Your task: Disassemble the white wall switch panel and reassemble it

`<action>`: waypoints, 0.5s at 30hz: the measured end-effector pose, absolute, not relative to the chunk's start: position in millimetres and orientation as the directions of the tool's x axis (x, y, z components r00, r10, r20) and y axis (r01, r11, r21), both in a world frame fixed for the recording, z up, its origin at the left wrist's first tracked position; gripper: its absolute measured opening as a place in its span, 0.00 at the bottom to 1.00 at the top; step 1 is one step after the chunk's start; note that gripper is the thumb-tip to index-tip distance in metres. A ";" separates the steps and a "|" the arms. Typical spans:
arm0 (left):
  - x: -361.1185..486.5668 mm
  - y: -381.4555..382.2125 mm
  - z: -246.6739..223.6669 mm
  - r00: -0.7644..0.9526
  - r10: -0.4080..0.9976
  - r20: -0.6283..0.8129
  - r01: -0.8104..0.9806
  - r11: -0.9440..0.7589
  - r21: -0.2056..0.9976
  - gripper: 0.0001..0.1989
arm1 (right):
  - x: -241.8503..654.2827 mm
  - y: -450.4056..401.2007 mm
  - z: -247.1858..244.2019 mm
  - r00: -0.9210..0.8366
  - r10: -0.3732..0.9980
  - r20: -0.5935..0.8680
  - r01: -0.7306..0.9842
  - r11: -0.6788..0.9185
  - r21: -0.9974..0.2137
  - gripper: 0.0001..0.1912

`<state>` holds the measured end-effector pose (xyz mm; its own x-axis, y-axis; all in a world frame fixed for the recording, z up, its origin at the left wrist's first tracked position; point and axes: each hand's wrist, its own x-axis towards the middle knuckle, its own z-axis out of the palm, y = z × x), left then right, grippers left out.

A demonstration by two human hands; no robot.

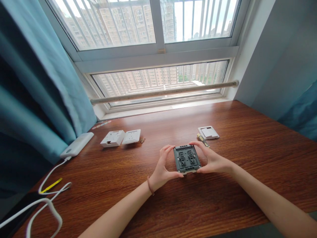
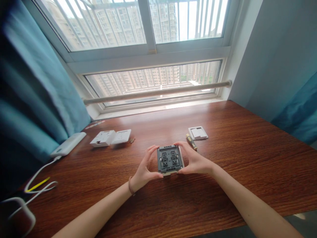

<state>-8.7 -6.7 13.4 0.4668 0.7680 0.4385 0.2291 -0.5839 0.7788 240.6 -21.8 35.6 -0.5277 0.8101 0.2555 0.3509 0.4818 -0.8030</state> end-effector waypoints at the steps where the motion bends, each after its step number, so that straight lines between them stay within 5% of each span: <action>1: -8.9 -7.6 12.7 0.469 0.766 0.439 0.227 -0.585 0.779 0.47 | 240.2 -23.1 35.8 -0.524 0.811 0.261 0.354 0.486 -0.799 0.46; 8: -9.0 -5.7 7.2 0.518 0.732 0.443 0.198 -0.606 0.770 0.47 | 236.2 -26.7 42.4 -0.488 0.797 0.355 0.363 0.556 -0.748 0.45; 15: 0.3 -6.1 2.3 0.516 0.808 0.284 0.267 -0.467 0.843 0.54 | 254.4 -13.0 42.2 -0.289 0.913 0.288 0.052 0.315 -0.948 0.43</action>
